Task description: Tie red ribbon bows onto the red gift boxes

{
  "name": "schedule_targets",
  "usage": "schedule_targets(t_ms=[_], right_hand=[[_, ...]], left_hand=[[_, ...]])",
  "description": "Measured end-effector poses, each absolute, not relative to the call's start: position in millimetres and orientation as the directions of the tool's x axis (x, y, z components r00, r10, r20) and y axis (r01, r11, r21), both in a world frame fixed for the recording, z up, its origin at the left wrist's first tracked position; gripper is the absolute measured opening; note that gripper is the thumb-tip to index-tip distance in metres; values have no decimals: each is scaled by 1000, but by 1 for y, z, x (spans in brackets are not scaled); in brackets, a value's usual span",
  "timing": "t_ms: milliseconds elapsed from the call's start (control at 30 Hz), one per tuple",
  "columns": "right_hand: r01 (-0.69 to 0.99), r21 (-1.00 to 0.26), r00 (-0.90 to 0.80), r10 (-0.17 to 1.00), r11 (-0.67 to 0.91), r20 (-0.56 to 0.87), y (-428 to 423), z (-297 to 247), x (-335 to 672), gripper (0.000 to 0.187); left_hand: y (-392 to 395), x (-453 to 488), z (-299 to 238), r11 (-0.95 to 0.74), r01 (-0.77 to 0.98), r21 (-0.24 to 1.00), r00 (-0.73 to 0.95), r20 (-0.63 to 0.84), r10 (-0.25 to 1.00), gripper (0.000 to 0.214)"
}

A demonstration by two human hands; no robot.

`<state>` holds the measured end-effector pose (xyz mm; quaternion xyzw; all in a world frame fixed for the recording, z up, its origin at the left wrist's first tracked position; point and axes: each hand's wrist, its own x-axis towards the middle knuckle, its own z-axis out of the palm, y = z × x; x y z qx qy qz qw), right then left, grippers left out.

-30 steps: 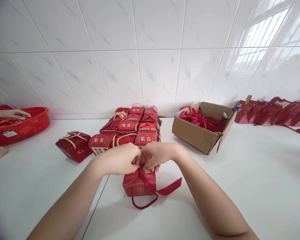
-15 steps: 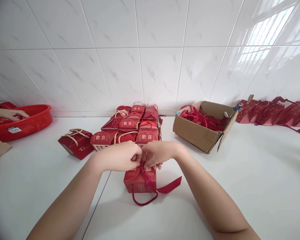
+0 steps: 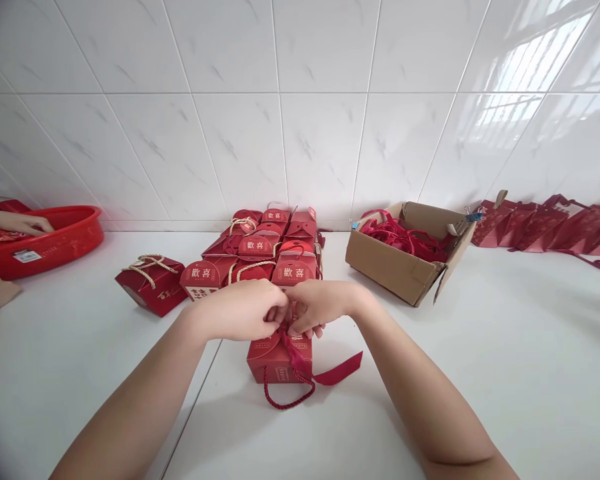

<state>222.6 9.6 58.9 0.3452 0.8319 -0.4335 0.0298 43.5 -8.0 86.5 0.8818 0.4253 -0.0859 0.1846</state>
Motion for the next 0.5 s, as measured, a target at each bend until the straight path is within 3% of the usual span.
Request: schedule_targets(t_ms=[233, 500], right_hand=[[591, -713, -762, 551, 377, -340, 9, 59, 224, 37], [598, -703, -757, 560, 384, -338, 7, 61, 223, 25]], left_hand=[[-11, 42, 93, -553, 816, 169, 571, -381, 727, 7], [-12, 43, 89, -604, 760, 240, 650, -247, 719, 8]])
